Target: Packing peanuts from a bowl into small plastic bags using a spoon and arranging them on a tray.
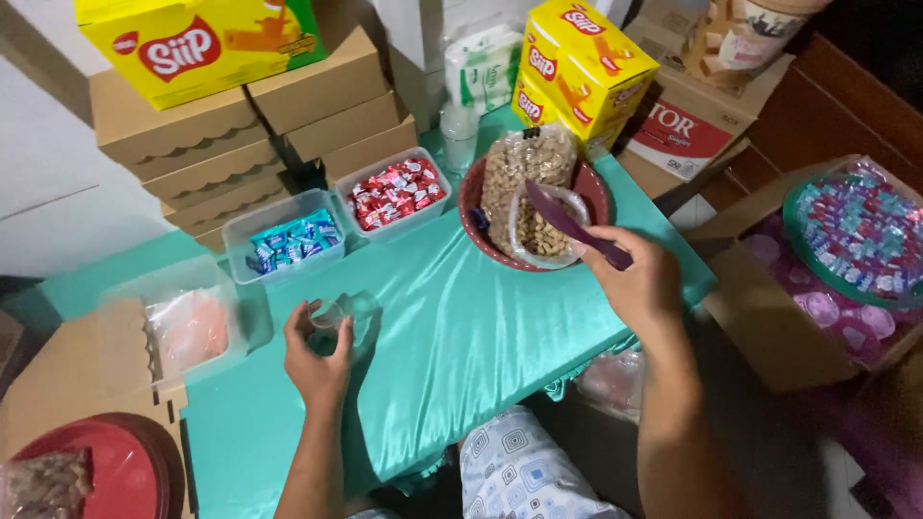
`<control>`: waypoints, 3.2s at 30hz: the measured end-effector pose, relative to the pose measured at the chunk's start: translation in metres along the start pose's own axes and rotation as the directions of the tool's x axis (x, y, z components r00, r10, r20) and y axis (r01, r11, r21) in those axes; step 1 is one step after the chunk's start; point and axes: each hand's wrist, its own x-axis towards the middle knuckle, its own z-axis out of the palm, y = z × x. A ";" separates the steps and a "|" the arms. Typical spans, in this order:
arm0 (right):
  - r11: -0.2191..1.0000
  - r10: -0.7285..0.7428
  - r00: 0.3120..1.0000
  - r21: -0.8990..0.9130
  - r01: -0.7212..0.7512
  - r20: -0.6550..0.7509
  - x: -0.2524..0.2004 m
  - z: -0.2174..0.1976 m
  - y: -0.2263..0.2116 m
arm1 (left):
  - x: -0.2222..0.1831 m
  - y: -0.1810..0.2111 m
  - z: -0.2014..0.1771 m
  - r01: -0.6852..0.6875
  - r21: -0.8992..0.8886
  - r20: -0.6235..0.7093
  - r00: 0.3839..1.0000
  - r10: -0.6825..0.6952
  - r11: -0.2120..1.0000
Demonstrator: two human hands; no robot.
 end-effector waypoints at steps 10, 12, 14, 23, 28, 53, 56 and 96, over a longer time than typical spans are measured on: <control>0.986 0.106 0.981 -0.145 -0.082 0.165 0.005 -0.007 0.009 | 0.000 0.009 -0.004 -0.024 0.023 0.030 0.999 0.023 0.999; 0.978 0.111 0.977 -0.193 -0.075 0.183 0.006 -0.011 0.008 | 0.000 0.012 -0.004 -0.023 0.023 0.027 0.999 0.023 0.999; 0.968 0.118 0.972 -0.241 -0.067 0.202 0.006 -0.014 0.006 | 0.000 0.015 -0.004 -0.022 0.023 0.025 0.999 0.021 0.999; 0.887 -0.008 0.994 -0.458 0.057 0.106 0.011 0.009 0.036 | 0.000 0.014 -0.003 -0.026 0.025 0.030 0.999 0.025 0.999; 0.884 -0.042 0.995 -0.462 0.077 0.085 0.011 0.018 0.046 | 0.001 0.018 -0.005 -0.026 0.024 0.039 0.999 0.025 0.999; 0.942 -0.128 0.991 -0.316 0.113 -0.027 0.000 -0.002 0.014 | 0.001 0.011 -0.003 -0.026 0.012 0.016 1.000 0.026 1.000; 0.942 -0.189 0.981 -0.291 0.165 -0.055 0.003 -0.003 0.013 | 0.000 0.009 -0.003 -0.030 0.010 0.019 0.999 0.029 1.000; 0.611 -0.786 0.616 -0.083 0.787 0.054 -0.075 0.157 -0.106 | 0.001 0.000 -0.008 -0.011 -0.059 0.006 1.000 0.012 0.998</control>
